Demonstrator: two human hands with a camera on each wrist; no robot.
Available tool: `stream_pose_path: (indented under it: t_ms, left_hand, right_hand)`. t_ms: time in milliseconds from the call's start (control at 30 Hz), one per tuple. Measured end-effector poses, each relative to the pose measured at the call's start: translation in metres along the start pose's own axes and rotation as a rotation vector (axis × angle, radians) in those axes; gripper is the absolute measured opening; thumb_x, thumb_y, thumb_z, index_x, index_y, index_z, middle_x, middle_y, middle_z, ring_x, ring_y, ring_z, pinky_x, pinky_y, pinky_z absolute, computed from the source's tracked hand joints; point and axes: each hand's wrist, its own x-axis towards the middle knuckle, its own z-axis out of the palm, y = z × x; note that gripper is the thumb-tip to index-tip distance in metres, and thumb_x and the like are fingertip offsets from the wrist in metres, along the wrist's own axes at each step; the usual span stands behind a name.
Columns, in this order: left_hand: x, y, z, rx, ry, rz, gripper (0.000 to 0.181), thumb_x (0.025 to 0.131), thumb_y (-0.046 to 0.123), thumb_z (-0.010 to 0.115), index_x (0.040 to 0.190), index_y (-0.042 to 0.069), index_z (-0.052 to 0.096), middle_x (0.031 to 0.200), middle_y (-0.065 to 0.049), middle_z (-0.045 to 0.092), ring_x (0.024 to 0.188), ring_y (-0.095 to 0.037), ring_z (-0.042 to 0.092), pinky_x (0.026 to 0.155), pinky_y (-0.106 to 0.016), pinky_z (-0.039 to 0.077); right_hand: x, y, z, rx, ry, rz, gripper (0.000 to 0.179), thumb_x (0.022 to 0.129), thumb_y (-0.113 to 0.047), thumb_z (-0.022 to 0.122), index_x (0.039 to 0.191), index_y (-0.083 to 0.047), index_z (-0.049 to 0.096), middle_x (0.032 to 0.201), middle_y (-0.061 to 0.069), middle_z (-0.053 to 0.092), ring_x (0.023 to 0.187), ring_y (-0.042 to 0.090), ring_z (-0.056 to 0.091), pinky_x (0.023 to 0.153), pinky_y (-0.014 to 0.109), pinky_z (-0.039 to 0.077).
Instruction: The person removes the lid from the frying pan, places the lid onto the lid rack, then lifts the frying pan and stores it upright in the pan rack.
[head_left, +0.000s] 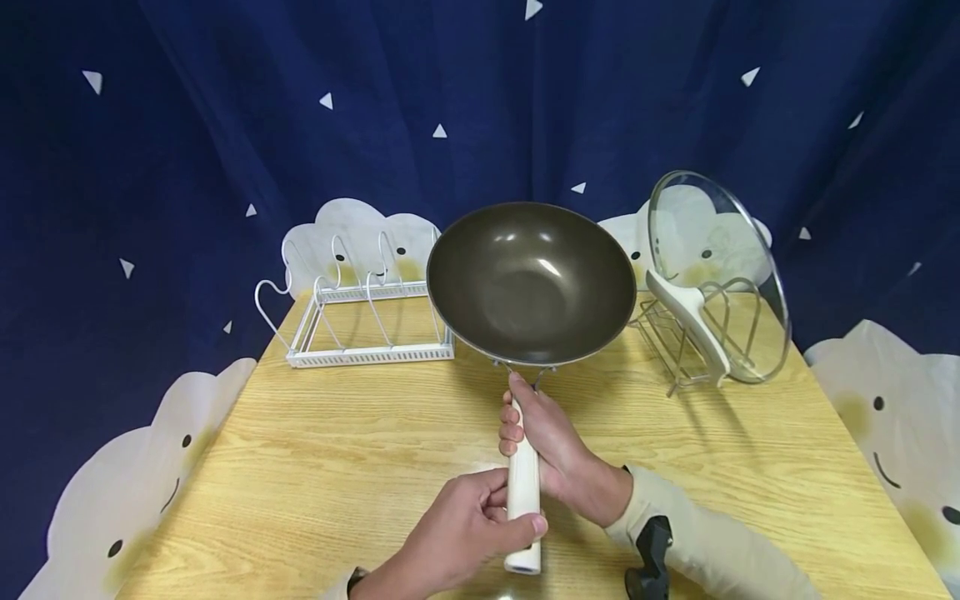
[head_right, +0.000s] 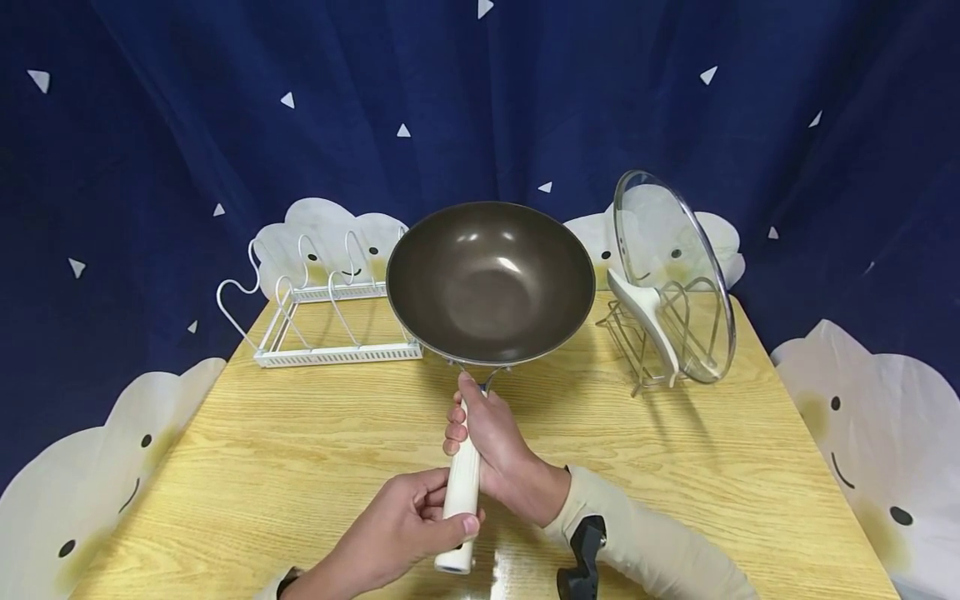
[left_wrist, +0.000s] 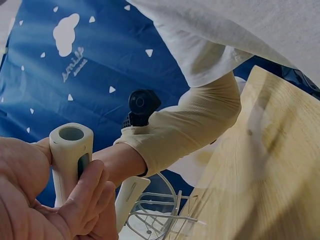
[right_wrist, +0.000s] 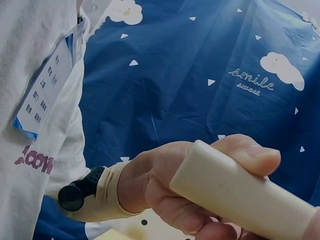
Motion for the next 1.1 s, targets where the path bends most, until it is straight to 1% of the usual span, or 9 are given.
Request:
stream_pose_path:
  t_ms: [100,200,300,533,633,700,867,967,1100]
  left_hand:
    - [-0.001,0.003,-0.002,0.004,-0.001,-0.001,0.02,0.092,0.025,0.076,0.095,0.007,0.069,0.07,0.012,0.055,0.064,0.004,0.05,0.058,-0.014,0.044]
    - [-0.002,0.006,-0.005,-0.006,-0.006,-0.007,0.024,0.093,0.025,0.075,0.103,0.004,0.07,0.072,0.012,0.058,0.066,0.003,0.053,0.059,-0.015,0.046]
    - [-0.004,0.009,-0.006,-0.002,-0.003,-0.01,0.027,0.093,0.025,0.075,0.107,0.003,0.07,0.072,0.012,0.058,0.065,0.003,0.052,0.058,-0.014,0.046]
    - [-0.006,0.018,-0.01,0.067,0.035,0.0,0.015,0.091,0.025,0.077,0.094,0.014,0.067,0.067,0.013,0.047,0.06,0.004,0.043,0.054,-0.014,0.036]
    - [-0.007,0.023,-0.012,0.084,0.042,-0.004,0.015,0.092,0.026,0.077,0.094,0.015,0.067,0.067,0.013,0.047,0.06,0.004,0.043,0.053,-0.014,0.036]
    - [-0.008,0.025,-0.014,0.073,0.039,-0.007,0.015,0.092,0.026,0.077,0.096,0.014,0.068,0.067,0.013,0.05,0.06,0.003,0.045,0.054,-0.014,0.039]
    - [-0.007,0.03,-0.017,0.088,0.051,0.007,0.018,0.091,0.025,0.077,0.102,0.013,0.069,0.069,0.013,0.053,0.061,0.003,0.048,0.054,-0.015,0.042]
    - [-0.005,0.034,-0.019,0.133,0.064,0.024,0.019,0.09,0.026,0.078,0.101,0.013,0.068,0.068,0.013,0.054,0.06,0.003,0.047,0.052,-0.016,0.041]
    - [-0.002,0.039,-0.022,0.203,0.082,0.06,0.018,0.09,0.027,0.078,0.094,0.015,0.066,0.065,0.013,0.051,0.058,0.003,0.045,0.05,-0.017,0.039]
  right_hand:
    - [-0.001,-0.002,0.004,0.0,-0.008,-0.002,0.03,0.11,-0.038,0.043,0.092,-0.015,0.045,0.061,-0.012,0.039,0.047,-0.001,0.035,0.045,0.015,0.033]
    - [-0.002,-0.004,0.008,-0.012,-0.009,-0.008,0.03,0.11,-0.039,0.043,0.092,-0.015,0.046,0.062,-0.012,0.039,0.047,0.0,0.035,0.045,0.015,0.033]
    - [-0.003,-0.006,0.011,-0.021,-0.014,-0.014,0.029,0.109,-0.039,0.045,0.092,-0.016,0.046,0.062,-0.012,0.039,0.047,0.0,0.034,0.045,0.016,0.033]
    - [-0.005,-0.013,0.02,-0.029,-0.04,-0.028,0.029,0.11,-0.039,0.045,0.093,-0.016,0.046,0.061,-0.011,0.04,0.047,0.001,0.034,0.045,0.016,0.033]
    - [-0.007,-0.017,0.024,-0.027,-0.053,-0.033,0.028,0.109,-0.039,0.045,0.094,-0.016,0.046,0.062,-0.011,0.04,0.047,0.001,0.034,0.046,0.016,0.034]
    - [-0.008,-0.019,0.026,-0.028,-0.064,-0.037,0.028,0.109,-0.039,0.045,0.094,-0.015,0.046,0.062,-0.011,0.04,0.048,0.001,0.034,0.046,0.016,0.034]
    - [-0.009,-0.026,0.032,-0.025,-0.087,-0.05,0.027,0.11,-0.038,0.044,0.095,-0.015,0.046,0.062,-0.011,0.04,0.047,0.001,0.035,0.044,0.016,0.034]
    - [-0.01,-0.032,0.036,-0.014,-0.1,-0.055,0.027,0.11,-0.038,0.044,0.095,-0.015,0.046,0.06,-0.011,0.041,0.045,0.001,0.036,0.043,0.017,0.035]
    - [-0.01,-0.038,0.04,0.011,-0.117,-0.065,0.027,0.11,-0.038,0.045,0.095,-0.015,0.046,0.059,-0.01,0.041,0.044,0.001,0.037,0.042,0.017,0.034]
